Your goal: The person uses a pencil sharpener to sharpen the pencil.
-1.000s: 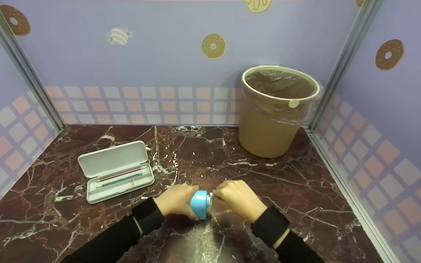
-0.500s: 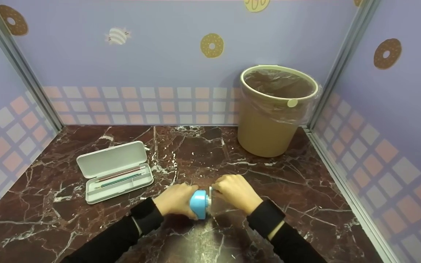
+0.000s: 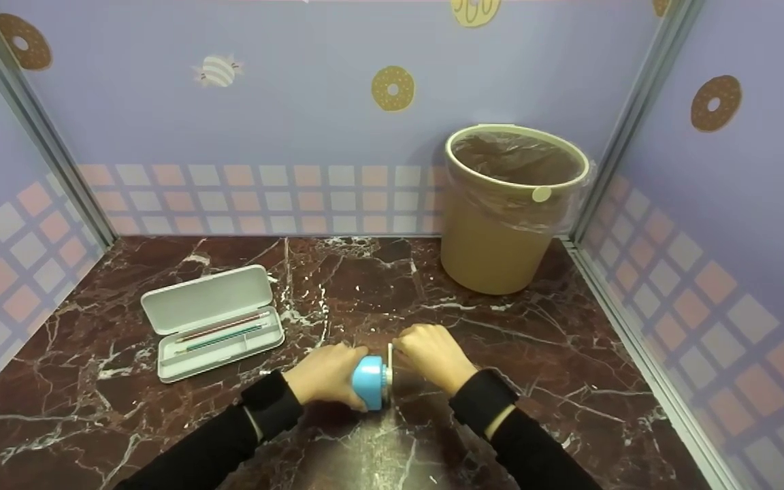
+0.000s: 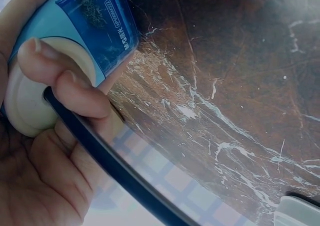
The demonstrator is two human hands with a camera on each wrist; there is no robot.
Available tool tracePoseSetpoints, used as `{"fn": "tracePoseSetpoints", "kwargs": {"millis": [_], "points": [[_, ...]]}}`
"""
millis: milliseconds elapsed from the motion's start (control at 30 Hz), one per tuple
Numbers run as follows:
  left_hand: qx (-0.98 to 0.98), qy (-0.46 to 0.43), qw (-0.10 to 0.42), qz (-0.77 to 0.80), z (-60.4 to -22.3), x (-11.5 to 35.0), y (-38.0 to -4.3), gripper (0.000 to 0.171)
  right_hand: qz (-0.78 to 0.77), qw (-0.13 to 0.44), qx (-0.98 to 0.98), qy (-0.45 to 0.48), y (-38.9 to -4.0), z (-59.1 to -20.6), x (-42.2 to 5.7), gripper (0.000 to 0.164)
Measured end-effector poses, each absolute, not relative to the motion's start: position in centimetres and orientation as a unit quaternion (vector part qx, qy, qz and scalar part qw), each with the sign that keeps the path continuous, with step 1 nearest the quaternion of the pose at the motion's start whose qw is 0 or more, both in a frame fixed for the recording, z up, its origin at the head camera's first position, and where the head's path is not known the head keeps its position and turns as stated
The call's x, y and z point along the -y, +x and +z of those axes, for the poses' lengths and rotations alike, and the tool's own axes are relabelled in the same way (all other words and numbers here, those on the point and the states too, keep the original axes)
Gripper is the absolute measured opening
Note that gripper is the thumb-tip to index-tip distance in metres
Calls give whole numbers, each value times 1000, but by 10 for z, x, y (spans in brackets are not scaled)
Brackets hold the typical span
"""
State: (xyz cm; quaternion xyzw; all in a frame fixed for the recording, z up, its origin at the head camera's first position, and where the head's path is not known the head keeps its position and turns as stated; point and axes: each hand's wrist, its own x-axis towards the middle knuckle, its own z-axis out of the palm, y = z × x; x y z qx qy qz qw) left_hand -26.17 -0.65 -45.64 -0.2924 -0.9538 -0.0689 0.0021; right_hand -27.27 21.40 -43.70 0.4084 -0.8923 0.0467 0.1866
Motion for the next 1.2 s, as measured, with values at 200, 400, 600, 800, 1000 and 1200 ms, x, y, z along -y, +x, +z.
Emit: {"fn": "tracePoseSetpoints", "kwargs": {"millis": [200,400,600,800,1000,1200], "points": [[955,-290,1,-63,-456,6,-261,63,47,171,897,406,-279,-448,-212,14],[955,-289,5,-64,-457,5,-261,63,39,145,894,423,-283,-466,-210,4],[956,-286,7,-67,-457,5,-261,63,45,131,891,432,-278,-479,-211,19],[958,-279,7,-71,-459,5,-261,64,35,140,889,434,-270,-485,-213,21],[960,-269,6,-74,-459,4,-260,63,29,156,885,437,-262,-490,-214,16],[961,-264,5,-82,-459,5,-260,64,49,153,879,449,-257,-491,-216,12]]}}
